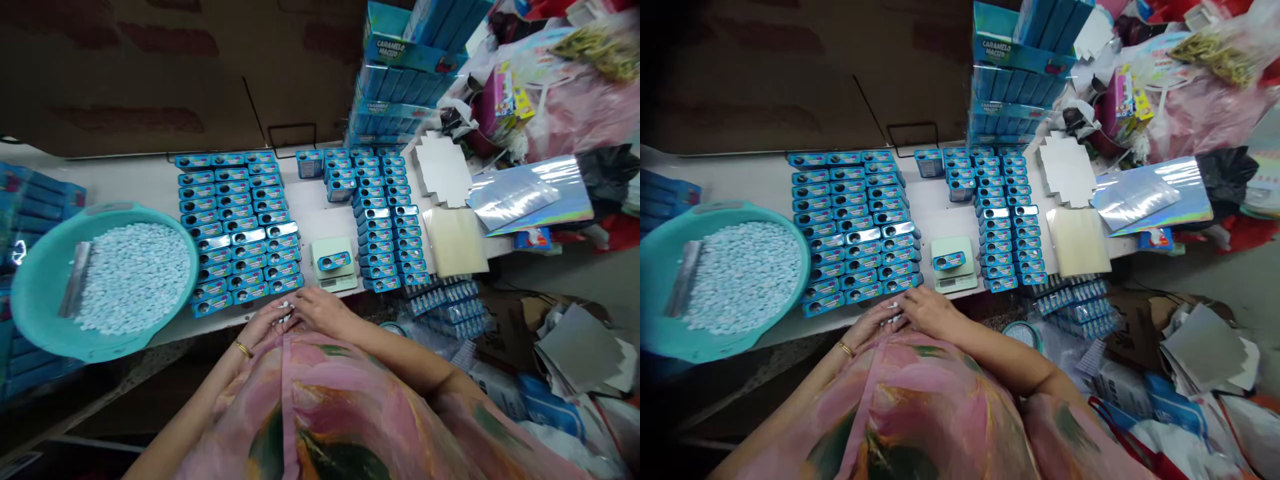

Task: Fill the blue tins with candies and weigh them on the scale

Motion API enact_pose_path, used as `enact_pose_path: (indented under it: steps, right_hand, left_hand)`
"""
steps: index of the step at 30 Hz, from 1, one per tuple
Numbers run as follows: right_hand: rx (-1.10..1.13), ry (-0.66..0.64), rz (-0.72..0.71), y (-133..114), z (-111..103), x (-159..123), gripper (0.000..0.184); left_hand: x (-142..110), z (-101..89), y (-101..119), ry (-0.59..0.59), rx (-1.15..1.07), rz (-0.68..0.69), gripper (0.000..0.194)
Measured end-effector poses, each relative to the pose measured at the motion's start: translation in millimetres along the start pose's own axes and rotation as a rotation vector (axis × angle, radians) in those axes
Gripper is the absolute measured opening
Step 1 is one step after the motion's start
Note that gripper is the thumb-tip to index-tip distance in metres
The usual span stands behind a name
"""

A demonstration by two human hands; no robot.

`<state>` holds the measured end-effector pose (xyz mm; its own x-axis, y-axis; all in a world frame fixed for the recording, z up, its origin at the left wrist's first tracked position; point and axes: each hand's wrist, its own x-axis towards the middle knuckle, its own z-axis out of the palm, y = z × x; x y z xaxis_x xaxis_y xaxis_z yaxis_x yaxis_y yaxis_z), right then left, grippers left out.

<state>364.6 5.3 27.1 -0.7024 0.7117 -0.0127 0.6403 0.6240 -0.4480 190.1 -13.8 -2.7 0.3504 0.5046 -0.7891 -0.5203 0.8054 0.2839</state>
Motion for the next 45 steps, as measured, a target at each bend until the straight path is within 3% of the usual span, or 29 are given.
enact_pose_path:
  steps: [3, 9, 15, 22, 24, 26, 29, 30, 33, 36, 39, 40, 43, 45]
  right_hand:
    - [-0.016, -0.101, 0.013, -18, 15, 10, 0.022]
    - [0.012, -0.194, -0.034, -17, 18, 14, 0.021]
    - [0.036, -0.201, -0.033, -19, 16, 10, 0.029]
    - [0.067, -0.155, -0.044, -14, 27, 1, 0.027]
    - [0.123, -0.074, -0.069, -8, 25, -4, 0.022]
    - [0.183, 0.143, 0.016, 5, 19, -13, 0.019]
    - [0.23, 0.571, 0.409, 41, 8, -27, 0.029]
    - [0.246, 0.634, 0.513, 55, 7, -31, 0.036]
    - [0.38, 0.507, 0.56, 95, 14, -35, 0.052]
    - [0.512, 0.393, 0.525, 117, 28, -31, 0.045]
    - [0.555, 0.38, 0.499, 123, 38, -27, 0.039]
    - [0.56, 0.381, 0.492, 123, 39, -26, 0.038]
    - [0.555, 0.384, 0.479, 122, 39, -26, 0.035]
    - [0.519, 0.413, 0.464, 116, 33, -26, 0.032]
  left_hand:
    - [-1, 0.2, -4, 0.008, 0.037, -0.023, 0.028]
    - [-6, -1.4, -7, 0.105, 0.095, -0.036, 0.031]
    - [-7, -0.5, -4, 0.096, 0.105, -0.046, 0.036]
    - [-2, 0.3, -5, 0.055, 0.108, -0.088, 0.03]
    - [-1, 1.8, -5, 0.046, 0.089, -0.085, 0.028]
    - [-1, 5.1, -3, 0.037, 0.051, -0.071, 0.027]
    - [0, 12.6, 2, 0.06, -0.046, -0.04, 0.02]
    - [0, 14.9, 6, 0.081, -0.09, -0.029, 0.017]
    - [-5, 15.2, 29, 0.14, -0.236, 0.077, 0.018]
    - [-21, -3.2, 70, 0.238, -0.349, 0.386, 0.02]
    - [-46, -36.2, 114, 0.514, -0.365, 0.742, 0.019]
    - [-53, -46.8, 125, 0.592, -0.343, 0.798, 0.02]
    - [-62, -63.4, 138, 0.704, -0.284, 0.755, 0.028]
    - [-58, -55.9, 131, 0.809, -0.265, 0.801, 0.028]
